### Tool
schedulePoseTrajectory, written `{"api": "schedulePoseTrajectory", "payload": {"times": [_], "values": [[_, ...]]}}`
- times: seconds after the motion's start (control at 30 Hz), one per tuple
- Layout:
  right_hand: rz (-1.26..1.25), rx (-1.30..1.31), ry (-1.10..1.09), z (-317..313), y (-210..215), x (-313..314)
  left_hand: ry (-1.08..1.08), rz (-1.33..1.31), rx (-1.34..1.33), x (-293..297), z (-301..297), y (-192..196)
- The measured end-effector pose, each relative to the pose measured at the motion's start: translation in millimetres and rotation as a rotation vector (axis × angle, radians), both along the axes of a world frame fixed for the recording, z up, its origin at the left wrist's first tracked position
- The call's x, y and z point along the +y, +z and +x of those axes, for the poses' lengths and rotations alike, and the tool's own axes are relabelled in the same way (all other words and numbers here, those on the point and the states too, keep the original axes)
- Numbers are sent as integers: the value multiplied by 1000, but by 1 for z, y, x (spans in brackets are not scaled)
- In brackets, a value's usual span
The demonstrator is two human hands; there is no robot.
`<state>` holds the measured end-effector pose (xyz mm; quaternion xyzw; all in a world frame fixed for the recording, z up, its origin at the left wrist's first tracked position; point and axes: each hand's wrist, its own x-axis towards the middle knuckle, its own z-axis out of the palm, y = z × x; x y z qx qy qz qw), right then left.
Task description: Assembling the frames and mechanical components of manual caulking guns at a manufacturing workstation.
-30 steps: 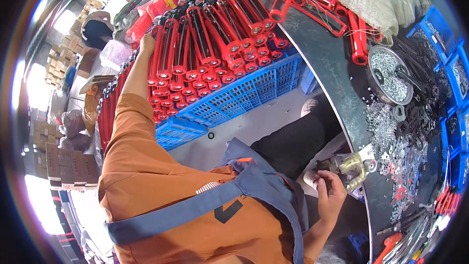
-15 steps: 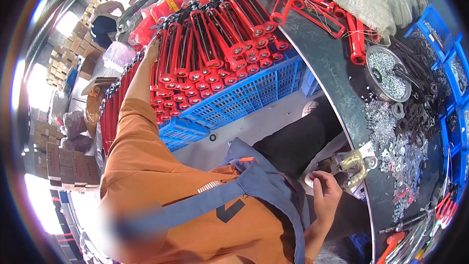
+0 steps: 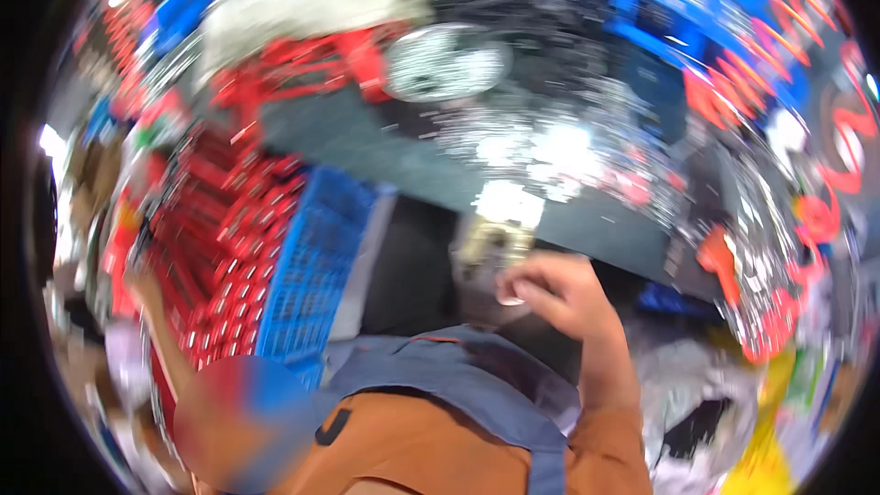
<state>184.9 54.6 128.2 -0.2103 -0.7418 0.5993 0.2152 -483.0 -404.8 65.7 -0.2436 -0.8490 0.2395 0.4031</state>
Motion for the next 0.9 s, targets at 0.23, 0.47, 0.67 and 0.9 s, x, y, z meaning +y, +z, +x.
{"api": "schedulePoseTrajectory", "payload": {"times": [0.23, 0.47, 0.67, 0.9], "values": [[219, 4, -783, 44, -4, 204, -994, 605, -783, 287, 236, 34], [-368, 509, -1362, 54, -36, 416, -1682, 694, -1173, 455, 424, -15], [-490, 741, -1594, 103, -30, 507, -1532, 509, -964, 491, 450, -34], [-612, 1053, -1507, 144, -60, 519, -1470, 462, -989, 494, 454, -32]]}}
